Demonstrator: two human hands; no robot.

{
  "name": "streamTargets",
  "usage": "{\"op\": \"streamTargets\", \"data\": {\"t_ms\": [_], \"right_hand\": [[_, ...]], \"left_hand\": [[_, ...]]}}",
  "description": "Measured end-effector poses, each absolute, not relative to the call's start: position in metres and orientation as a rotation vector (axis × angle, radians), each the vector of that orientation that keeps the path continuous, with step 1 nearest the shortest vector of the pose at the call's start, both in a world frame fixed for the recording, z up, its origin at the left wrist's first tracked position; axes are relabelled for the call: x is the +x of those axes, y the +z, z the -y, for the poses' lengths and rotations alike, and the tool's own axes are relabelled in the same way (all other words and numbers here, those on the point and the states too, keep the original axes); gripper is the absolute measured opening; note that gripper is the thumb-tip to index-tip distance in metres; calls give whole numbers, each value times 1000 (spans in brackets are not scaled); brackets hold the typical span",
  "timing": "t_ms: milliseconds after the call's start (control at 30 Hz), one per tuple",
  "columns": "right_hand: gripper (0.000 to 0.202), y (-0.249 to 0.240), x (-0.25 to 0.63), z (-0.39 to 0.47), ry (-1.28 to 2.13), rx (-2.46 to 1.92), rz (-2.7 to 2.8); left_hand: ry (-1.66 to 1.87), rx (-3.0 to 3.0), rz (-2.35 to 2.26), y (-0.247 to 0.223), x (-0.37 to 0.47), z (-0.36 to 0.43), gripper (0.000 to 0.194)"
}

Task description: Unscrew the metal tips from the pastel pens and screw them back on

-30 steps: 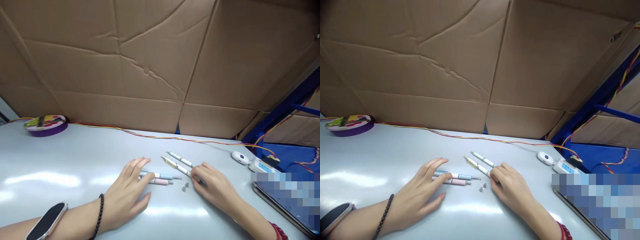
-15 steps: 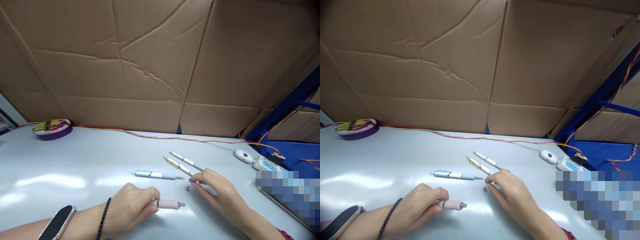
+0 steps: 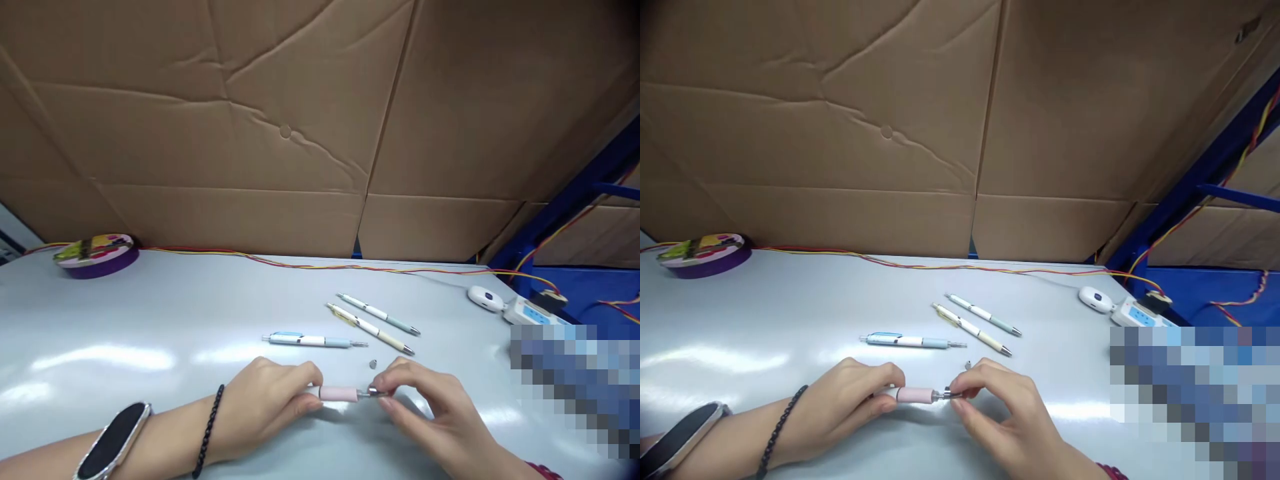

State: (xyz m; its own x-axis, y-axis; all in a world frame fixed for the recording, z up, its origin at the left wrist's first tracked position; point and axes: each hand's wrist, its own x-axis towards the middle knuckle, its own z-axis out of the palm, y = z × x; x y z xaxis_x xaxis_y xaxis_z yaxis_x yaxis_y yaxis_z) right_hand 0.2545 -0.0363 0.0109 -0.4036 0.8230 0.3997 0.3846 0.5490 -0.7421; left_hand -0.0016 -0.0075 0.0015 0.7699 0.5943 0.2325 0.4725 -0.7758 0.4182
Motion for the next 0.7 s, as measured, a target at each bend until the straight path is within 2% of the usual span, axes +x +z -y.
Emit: {"op": "streamTargets", "data": {"t_ms": [333, 533, 700], "right_hand": [[16, 4, 253, 32, 653, -882, 2184], [7, -3, 252, 30, 417, -829, 2234], [12, -6, 252, 30, 220, -818, 2266]], "left_hand": [[392, 2668, -811, 3, 2, 7, 50], [354, 2687, -815, 0, 2, 6, 51], [305, 2686, -825, 1, 2, 5, 53]]}}
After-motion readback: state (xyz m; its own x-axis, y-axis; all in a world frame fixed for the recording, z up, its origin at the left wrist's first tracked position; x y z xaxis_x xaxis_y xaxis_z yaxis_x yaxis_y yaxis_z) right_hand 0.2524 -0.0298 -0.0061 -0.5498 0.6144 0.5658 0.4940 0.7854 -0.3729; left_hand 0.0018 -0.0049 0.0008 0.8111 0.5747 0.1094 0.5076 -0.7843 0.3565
